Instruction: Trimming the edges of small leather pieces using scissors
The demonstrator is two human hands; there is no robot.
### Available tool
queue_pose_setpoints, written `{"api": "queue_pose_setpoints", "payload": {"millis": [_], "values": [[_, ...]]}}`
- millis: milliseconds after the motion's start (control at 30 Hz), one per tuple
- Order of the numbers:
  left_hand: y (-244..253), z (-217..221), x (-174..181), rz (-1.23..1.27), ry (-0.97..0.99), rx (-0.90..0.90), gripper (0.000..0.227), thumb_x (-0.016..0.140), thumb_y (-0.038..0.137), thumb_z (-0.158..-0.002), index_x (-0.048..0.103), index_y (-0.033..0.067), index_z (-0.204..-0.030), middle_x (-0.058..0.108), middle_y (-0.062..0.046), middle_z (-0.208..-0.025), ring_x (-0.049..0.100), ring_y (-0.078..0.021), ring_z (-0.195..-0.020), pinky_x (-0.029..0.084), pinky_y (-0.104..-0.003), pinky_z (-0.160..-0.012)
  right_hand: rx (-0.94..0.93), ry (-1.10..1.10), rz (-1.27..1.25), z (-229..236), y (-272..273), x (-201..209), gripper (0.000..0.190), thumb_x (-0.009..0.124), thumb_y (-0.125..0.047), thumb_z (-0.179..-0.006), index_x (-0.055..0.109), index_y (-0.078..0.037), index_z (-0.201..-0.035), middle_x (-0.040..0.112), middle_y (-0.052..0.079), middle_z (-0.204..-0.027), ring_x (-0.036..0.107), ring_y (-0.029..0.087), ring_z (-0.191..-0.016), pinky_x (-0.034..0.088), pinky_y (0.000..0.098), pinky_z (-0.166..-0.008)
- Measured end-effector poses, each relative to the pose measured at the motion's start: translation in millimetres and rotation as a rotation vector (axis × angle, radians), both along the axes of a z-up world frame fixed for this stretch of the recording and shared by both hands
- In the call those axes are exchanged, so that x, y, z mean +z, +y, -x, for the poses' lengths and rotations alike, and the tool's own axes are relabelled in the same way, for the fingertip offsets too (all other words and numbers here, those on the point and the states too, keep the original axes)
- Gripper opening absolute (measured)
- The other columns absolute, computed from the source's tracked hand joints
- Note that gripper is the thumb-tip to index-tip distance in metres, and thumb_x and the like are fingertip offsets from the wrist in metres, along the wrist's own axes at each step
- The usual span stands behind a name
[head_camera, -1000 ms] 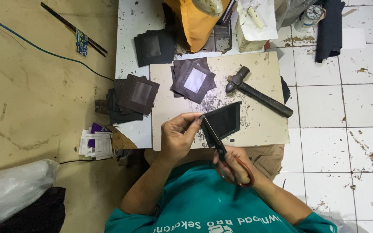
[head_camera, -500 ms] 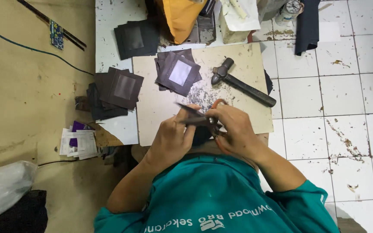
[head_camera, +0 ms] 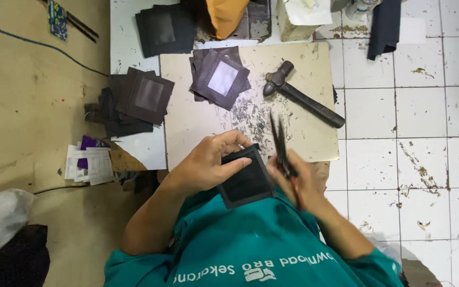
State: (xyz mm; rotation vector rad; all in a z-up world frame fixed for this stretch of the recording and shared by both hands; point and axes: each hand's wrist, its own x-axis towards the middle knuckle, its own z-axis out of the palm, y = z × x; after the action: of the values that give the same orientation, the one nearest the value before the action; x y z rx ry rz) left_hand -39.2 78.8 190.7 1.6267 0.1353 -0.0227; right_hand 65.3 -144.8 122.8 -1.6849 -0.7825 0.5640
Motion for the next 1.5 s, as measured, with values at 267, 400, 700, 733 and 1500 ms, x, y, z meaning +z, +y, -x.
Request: {"api": "queue_pose_setpoints", "payload": {"millis": [267, 400, 700, 733, 1500], "values": [[-3, -12, -1, -0.075, -0.042, -0.035, 0.026, 0.069, 0.008, -0.091, 0.063, 0.0016, -0.115, 0.071, -0.015, -0.07, 0.058, -0.0191, -0.065, 0.051, -0.035, -0.059, 0.121, -0.268, 0.078, 9, -32, -43, 0.036, 0.065, -0.007, -0.079, 0.066, -0.006, -0.114, 0.069, 0.019, -0.088, 0.07, 0.044, -0.076, 0.057, 0.0473, -0.066], [-1, -13, -6, -0.121, -0.007, -0.049, 0.024, 0.069, 0.009, -0.091, 0.065, 0.0049, -0.115, 0.076, -0.013, -0.076, 0.065, -0.0238, -0.067, 0.053, -0.037, -0.063, 0.144, -0.116, -0.024, 12, -22, -21, 0.022, 0.061, 0.0, -0.087, 0.071, -0.008, -0.105, 0.061, 0.009, -0.061, 0.057, 0.027, -0.048, 0.051, 0.0312, -0.053], [1, -10, -5, -0.125, 0.026, -0.044, 0.023, 0.069, 0.006, -0.089, 0.066, 0.0032, -0.112, 0.077, -0.016, -0.076, 0.067, -0.0257, -0.069, 0.054, -0.039, -0.065, 0.149, -0.072, -0.093, 17, -23, -26, 0.014, 0.06, -0.002, -0.093, 0.071, -0.01, -0.09, 0.054, 0.003, -0.052, 0.045, 0.013, -0.04, 0.042, 0.0255, -0.043], [1, -10, -5, -0.125, 0.026, -0.045, 0.023, 0.069, 0.006, -0.089, 0.066, 0.0032, -0.112, 0.077, -0.016, -0.076, 0.067, -0.0257, -0.069, 0.054, -0.039, -0.065, 0.147, -0.072, -0.093, 18, -21, -24, 0.014, 0.06, -0.002, -0.093, 0.071, -0.01, -0.09, 0.054, 0.003, -0.052, 0.045, 0.013, -0.04, 0.042, 0.0255, -0.043], [-31, -3, -85, 0.368, 0.009, 0.265, 0.051, 0.076, 0.001, -0.088, 0.041, 0.0062, -0.124, 0.067, -0.014, -0.11, 0.069, -0.0175, -0.093, 0.062, -0.026, -0.074, -0.31, 0.351, -0.06, -8, -32, -51, 0.037, 0.088, -0.008, -0.082, 0.067, 0.001, -0.112, 0.062, 0.008, -0.089, 0.062, 0.015, -0.084, 0.054, 0.0258, -0.074]]}}
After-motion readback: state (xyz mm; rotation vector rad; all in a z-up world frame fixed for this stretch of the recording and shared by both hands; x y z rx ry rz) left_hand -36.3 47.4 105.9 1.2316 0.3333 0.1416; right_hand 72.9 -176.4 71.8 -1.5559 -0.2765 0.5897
